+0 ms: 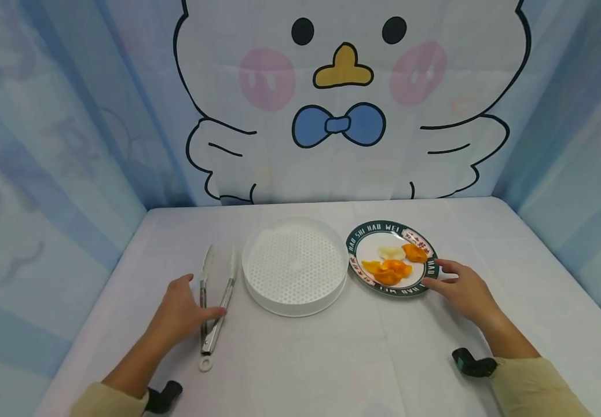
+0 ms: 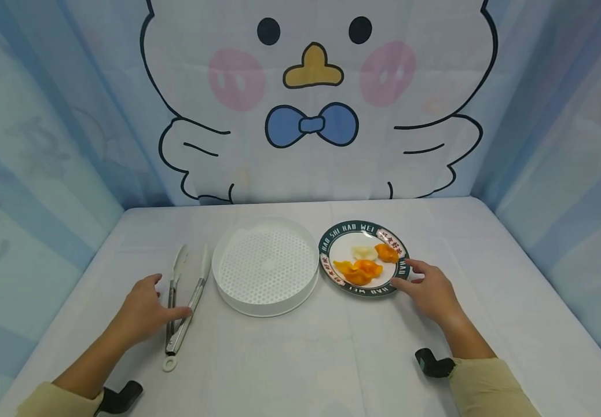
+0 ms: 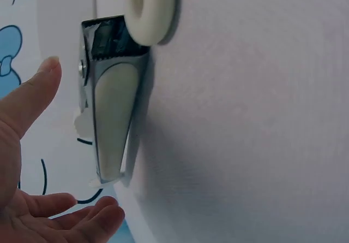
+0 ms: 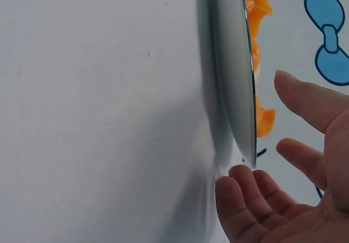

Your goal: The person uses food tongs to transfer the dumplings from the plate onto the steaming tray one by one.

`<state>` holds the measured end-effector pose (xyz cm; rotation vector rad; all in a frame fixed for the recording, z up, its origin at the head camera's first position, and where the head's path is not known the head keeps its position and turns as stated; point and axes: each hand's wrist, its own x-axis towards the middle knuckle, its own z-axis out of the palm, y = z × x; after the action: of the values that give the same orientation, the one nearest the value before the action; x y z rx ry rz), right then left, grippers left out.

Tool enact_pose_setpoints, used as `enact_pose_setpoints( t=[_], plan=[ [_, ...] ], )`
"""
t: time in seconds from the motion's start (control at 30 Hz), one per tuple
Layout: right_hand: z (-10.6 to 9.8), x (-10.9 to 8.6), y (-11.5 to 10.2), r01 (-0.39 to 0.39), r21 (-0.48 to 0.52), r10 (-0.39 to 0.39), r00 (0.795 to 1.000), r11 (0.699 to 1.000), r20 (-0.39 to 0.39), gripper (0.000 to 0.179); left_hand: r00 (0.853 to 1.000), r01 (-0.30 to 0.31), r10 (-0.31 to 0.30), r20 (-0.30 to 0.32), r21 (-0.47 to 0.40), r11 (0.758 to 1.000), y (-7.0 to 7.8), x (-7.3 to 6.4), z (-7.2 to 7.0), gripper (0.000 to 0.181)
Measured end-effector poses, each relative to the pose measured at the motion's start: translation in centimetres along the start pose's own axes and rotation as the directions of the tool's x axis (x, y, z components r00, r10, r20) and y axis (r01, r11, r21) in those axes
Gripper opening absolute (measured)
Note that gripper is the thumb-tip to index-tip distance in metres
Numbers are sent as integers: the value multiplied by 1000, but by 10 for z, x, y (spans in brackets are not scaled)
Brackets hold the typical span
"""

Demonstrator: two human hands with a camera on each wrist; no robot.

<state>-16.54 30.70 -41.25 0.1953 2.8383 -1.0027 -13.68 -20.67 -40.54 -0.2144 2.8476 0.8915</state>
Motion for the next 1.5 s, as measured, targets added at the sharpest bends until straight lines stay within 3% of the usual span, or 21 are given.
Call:
enact_pose_setpoints(
  t=[0.13, 0.33, 0.57, 0.8, 1.13, 1.5],
  plan=[
    [1, 3, 3, -14, 29, 13, 999, 999, 40, 84, 999, 30, -31, 33, 10, 999, 1, 1, 5, 109],
    [2, 5, 3, -25, 49, 22, 998, 999, 61, 86, 999, -9, 9, 33, 5, 1000, 2, 1, 11, 96],
    [3, 8, 0, -56, 30, 53, 994, 998, 99, 92, 999, -34, 33, 18, 12, 999, -2, 0, 5, 81],
    [1, 7, -1, -54, 8, 53, 993, 999, 101, 93, 1000, -25, 25, -5, -5, 1000, -8, 4, 3, 79],
    [2, 8, 3, -51, 10, 49, 993, 999, 110, 89, 998, 66, -66, 9, -25, 998, -8, 14, 2, 94],
    [2, 9, 5, -55, 15, 53, 992, 998, 112, 88, 999, 40, -41, -31, -16, 999, -11, 9, -2, 78]
  ],
)
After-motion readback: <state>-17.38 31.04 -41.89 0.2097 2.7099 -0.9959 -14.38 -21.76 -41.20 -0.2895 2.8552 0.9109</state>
